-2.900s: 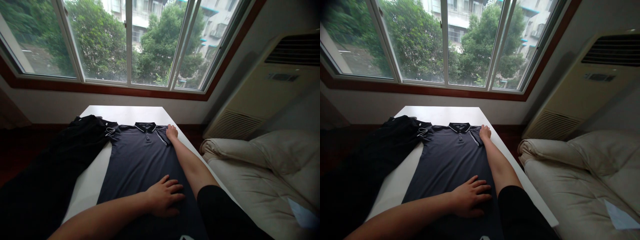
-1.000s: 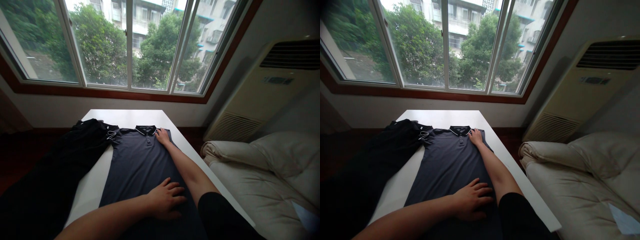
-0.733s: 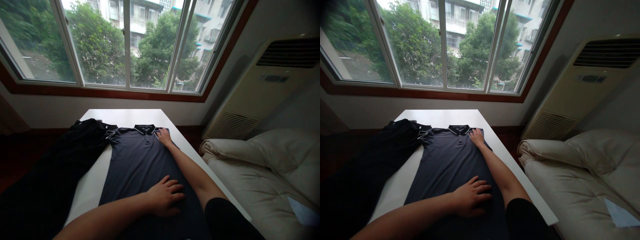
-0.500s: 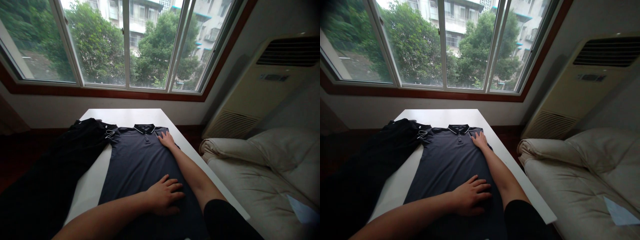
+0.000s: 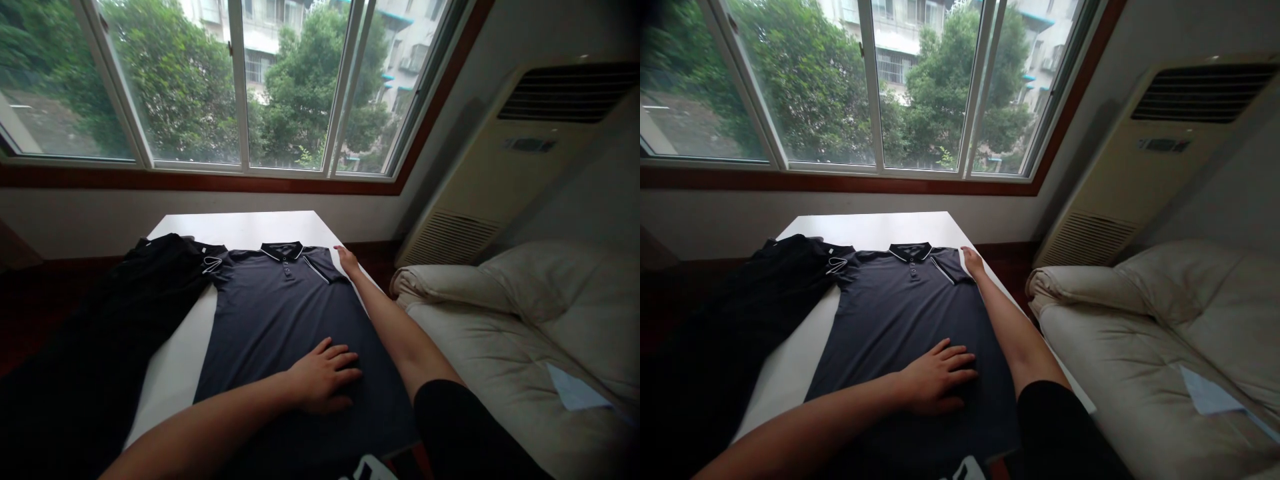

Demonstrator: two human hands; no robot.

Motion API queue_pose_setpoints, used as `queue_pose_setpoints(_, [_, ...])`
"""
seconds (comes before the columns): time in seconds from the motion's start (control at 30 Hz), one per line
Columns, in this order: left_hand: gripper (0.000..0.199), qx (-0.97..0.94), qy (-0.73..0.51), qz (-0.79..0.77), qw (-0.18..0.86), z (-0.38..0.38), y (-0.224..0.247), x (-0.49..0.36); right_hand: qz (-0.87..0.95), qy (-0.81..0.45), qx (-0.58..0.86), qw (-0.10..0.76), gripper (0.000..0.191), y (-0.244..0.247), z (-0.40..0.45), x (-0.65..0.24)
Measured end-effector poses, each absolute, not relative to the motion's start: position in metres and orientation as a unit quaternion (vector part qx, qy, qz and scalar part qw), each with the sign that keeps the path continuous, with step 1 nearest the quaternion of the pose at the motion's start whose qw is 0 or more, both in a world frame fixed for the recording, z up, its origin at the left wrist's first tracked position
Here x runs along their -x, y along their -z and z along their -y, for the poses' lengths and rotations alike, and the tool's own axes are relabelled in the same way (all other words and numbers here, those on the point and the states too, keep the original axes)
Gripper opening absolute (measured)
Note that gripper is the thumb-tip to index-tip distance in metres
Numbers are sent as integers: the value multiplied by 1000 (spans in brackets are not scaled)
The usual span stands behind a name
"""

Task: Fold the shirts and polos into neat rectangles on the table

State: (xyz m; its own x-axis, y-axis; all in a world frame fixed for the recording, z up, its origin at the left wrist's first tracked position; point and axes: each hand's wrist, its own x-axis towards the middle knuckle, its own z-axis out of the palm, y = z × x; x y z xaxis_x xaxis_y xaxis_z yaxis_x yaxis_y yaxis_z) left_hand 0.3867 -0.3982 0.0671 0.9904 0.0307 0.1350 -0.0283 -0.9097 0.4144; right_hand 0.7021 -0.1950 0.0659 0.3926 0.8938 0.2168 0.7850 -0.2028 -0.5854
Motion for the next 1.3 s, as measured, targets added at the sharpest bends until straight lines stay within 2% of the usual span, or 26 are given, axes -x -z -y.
queue_pose_setpoints(0.17, [63, -975, -71, -3, 210, 398, -66, -387, 477, -186, 762, 396, 38, -73, 231, -722])
queue_pose_setpoints(0.33, [63, -975, -75, -5, 209, 399, -64, -388, 410, -381, 714, 421, 26, -53, 270, -706])
queue_pose_setpoints(0.47, [62, -976, -78, -8, 205, 401, -64, -388, 302, -413, 656, 554, 27, -44, 287, -694])
queue_pose_setpoints(0.53, [61, -976, -75, -8, 203, 401, -65, -388, 263, -437, 626, 590, 29, -45, 289, -692])
queue_pose_setpoints(0.63, [62, -977, -70, -7, 201, 401, -66, -388, 249, -468, 610, 589, 29, -47, 288, -692])
queue_pose_setpoints(0.83, [61, -977, -72, -7, 203, 400, -67, -388, 301, -310, 709, 557, 22, -39, 279, -694])
queue_pose_setpoints(1.0, [61, -975, -73, -8, 207, 401, -68, -388, 325, -275, 743, 517, 24, -36, 276, -702])
queue_pose_setpoints(1.17, [61, -975, -75, -8, 209, 401, -65, -388, 327, -318, 751, 478, 49, -46, 268, -701])
queue_pose_setpoints(1.3, [62, -975, -75, -5, 210, 400, -63, -388, 323, -379, 718, 487, 49, -52, 264, -689])
